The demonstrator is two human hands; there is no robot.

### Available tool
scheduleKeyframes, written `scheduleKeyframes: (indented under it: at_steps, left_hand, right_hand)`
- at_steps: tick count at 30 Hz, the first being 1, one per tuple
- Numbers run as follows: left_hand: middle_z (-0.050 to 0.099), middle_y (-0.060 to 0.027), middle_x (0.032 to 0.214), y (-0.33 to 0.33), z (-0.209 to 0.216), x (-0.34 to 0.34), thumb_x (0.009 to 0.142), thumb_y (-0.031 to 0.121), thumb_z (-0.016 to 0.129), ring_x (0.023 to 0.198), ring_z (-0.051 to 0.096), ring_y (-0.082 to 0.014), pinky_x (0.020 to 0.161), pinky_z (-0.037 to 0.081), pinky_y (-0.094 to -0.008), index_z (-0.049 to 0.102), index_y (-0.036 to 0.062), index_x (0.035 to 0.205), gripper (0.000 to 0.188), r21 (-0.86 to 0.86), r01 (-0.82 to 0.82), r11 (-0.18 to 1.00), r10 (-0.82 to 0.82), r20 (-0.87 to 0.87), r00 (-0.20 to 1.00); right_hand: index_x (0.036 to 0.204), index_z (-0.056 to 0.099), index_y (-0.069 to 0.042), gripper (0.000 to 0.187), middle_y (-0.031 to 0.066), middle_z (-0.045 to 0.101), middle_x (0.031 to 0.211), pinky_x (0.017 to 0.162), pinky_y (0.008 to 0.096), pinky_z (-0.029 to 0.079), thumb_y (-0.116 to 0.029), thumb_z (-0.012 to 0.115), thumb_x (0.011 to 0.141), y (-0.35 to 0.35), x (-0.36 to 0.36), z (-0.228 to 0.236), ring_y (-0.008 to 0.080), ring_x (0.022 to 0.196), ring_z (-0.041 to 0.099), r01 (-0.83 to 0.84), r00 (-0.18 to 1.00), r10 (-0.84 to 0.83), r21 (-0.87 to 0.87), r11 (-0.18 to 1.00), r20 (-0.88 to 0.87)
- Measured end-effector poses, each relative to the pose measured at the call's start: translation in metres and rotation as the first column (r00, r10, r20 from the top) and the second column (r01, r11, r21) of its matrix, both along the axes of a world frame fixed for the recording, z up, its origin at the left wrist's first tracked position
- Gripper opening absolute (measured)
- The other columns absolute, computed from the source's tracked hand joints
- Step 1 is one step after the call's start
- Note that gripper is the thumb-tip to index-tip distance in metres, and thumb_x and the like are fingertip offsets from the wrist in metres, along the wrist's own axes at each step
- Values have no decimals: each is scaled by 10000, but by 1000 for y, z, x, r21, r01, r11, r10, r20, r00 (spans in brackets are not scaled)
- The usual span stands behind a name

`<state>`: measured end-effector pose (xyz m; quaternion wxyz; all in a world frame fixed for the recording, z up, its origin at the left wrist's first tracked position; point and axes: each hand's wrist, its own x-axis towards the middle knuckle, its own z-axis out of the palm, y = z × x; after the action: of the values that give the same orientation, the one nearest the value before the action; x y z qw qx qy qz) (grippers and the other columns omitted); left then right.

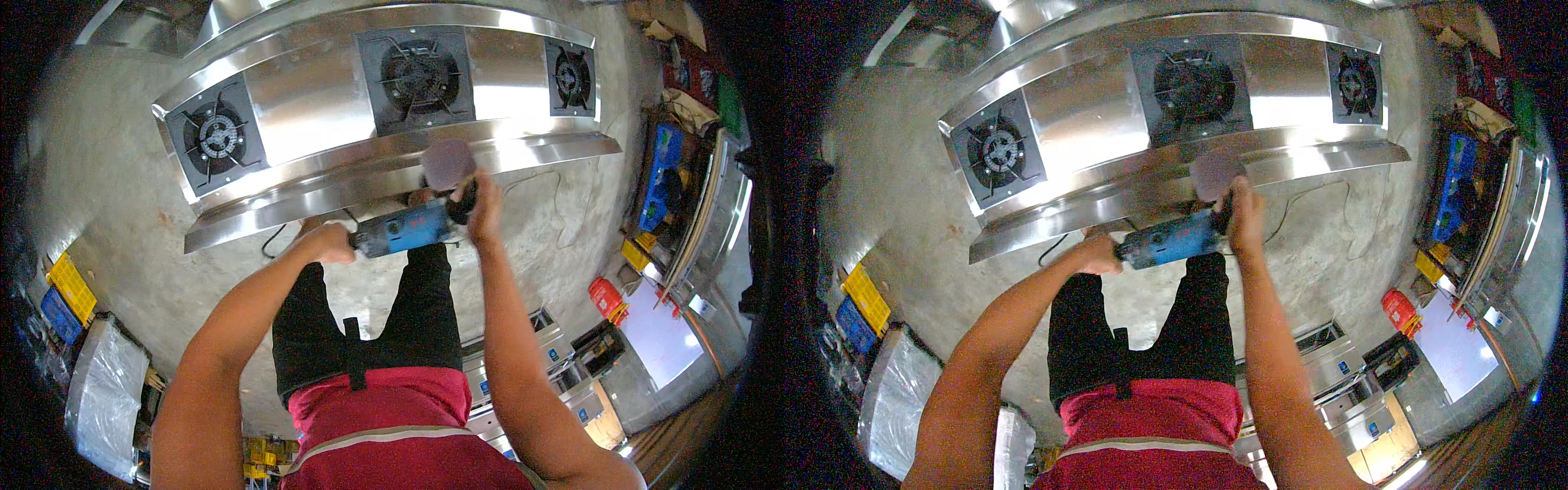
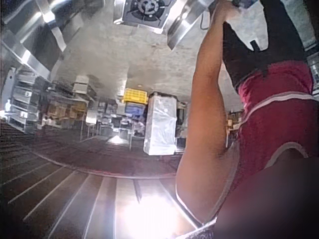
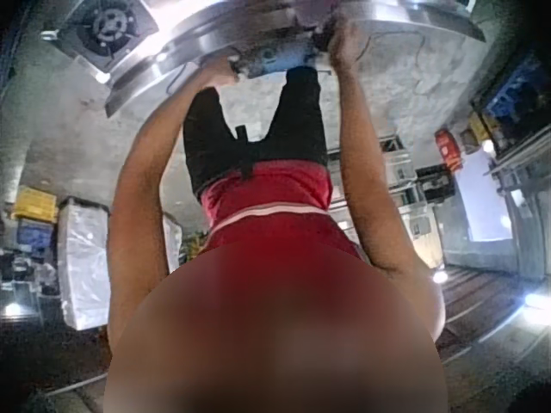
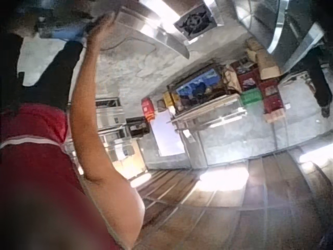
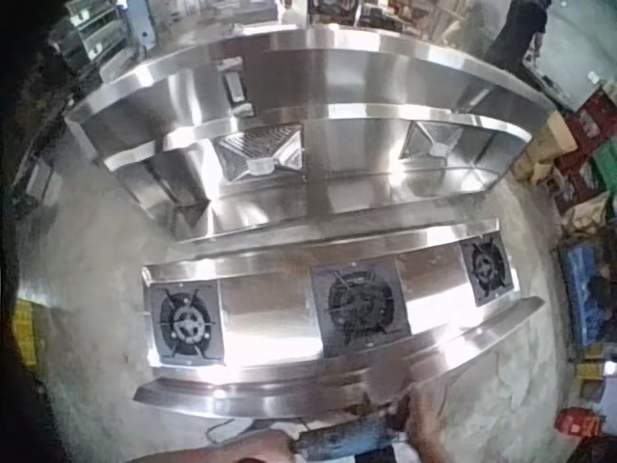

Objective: The person uses a handheld electric polisher to smooth and finish the stainless steel surface of a commercial gas stove. They move the tool steadily along the front panel and side edges, maintaining consistent contact with the metal.

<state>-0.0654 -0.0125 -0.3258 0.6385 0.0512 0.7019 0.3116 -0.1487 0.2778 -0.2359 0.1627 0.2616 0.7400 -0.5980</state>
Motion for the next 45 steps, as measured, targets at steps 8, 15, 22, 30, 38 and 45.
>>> scheduleKeyframes:
  at_steps: [8,15,22,30,38,45]
  left_hand:
    - [682,-197,728,-171,45,41,621,285,741,660,667,-311,642,525,-420,704,-2,869,381,-154,-4,988,30,168,985]
    - [685,-226,776,-147,45,35,611,253,722,738,678,-329,698,525,-422,702,-3,868,363,-145,-25,989,47,149,988]
    - [688,-276,864,25,16,-19,627,291,717,810,686,-376,741,542,-440,696,-59,851,416,-36,22,999,-23,-24,999]
    - [590,-101,555,223,-3,-96,631,233,701,470,542,-216,464,430,-399,643,-2,642,241,88,-72,994,63,100,993]
    - [612,-149,595,221,-5,-97,623,237,703,520,579,-251,489,437,-404,687,-4,689,251,73,-41,996,34,96,995]
    - [616,-158,586,73,-7,-42,621,253,713,537,598,-292,513,464,-424,665,-21,641,279,-7,22,1000,-22,17,1000]
  right_hand:
    - [683,535,-38,488,39,542,655,669,317,399,-354,400,1028,-178,59,-7,157,645,489,-21,999,22,-31,999,34]
    - [690,543,-50,464,31,539,649,625,314,378,-359,430,1015,-156,42,-4,139,640,487,3,1000,-3,-109,994,-1]
    - [730,558,-73,416,29,545,657,616,327,404,-381,502,1004,26,-11,-15,154,625,510,35,997,-43,-123,992,-60]
    - [785,532,-85,369,49,535,669,626,337,469,-396,510,981,213,-95,-7,183,592,529,221,975,-223,-112,969,-4]
    - [751,531,-76,389,50,527,661,621,337,450,-395,515,973,210,-85,3,190,590,512,164,986,-165,-51,985,-29]
    - [723,558,-86,450,15,525,634,539,301,412,-444,502,989,69,-20,-6,135,570,508,136,984,-139,-35,990,-107]
